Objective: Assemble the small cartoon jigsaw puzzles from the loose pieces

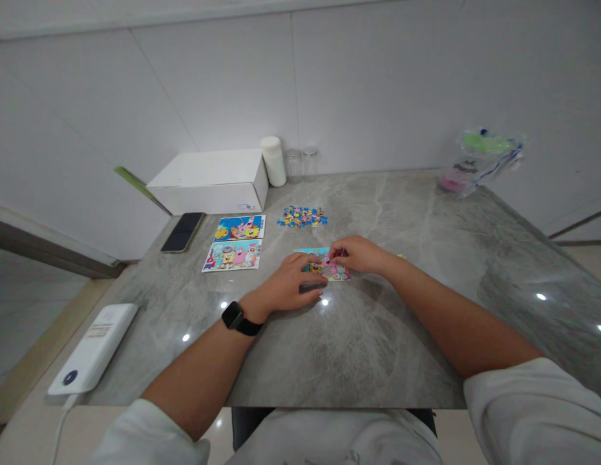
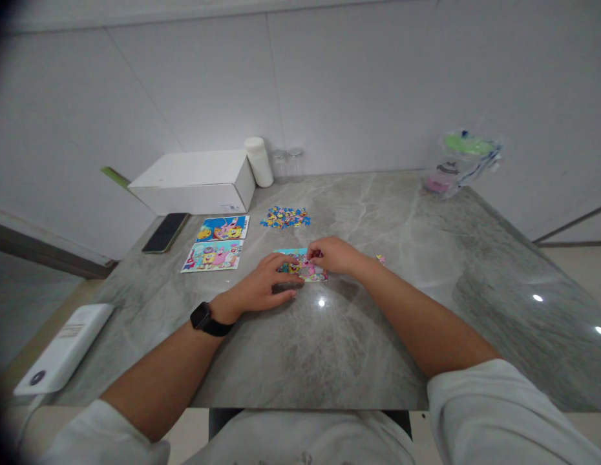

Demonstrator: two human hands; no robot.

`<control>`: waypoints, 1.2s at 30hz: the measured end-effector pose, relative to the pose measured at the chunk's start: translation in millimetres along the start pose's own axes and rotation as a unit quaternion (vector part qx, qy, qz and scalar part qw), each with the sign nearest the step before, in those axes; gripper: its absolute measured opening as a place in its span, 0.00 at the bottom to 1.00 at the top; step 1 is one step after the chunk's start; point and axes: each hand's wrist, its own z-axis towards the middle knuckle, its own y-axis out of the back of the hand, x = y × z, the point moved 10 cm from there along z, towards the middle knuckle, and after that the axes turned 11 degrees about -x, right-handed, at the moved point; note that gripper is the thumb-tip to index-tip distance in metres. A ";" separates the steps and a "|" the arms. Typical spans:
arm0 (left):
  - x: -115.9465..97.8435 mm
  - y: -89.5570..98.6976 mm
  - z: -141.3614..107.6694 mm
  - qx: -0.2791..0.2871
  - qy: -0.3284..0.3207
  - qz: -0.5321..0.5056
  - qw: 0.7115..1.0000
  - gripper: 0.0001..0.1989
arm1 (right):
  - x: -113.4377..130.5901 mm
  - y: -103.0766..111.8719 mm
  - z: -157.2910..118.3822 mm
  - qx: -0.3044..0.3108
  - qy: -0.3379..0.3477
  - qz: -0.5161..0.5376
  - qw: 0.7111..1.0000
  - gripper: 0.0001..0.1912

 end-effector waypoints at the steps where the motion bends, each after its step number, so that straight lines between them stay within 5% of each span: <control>1: 0.1 -0.4 0.1 0.002 0.001 -0.001 1.000 0.16 | -0.5 -0.1 0.4 -0.002 -0.001 -0.006 1.000 0.11; 36: 0.7 -4.5 -1.3 0.021 0.005 0.005 1.000 0.19 | 22.8 3.9 -10.2 -0.013 0.021 -0.183 0.983 0.10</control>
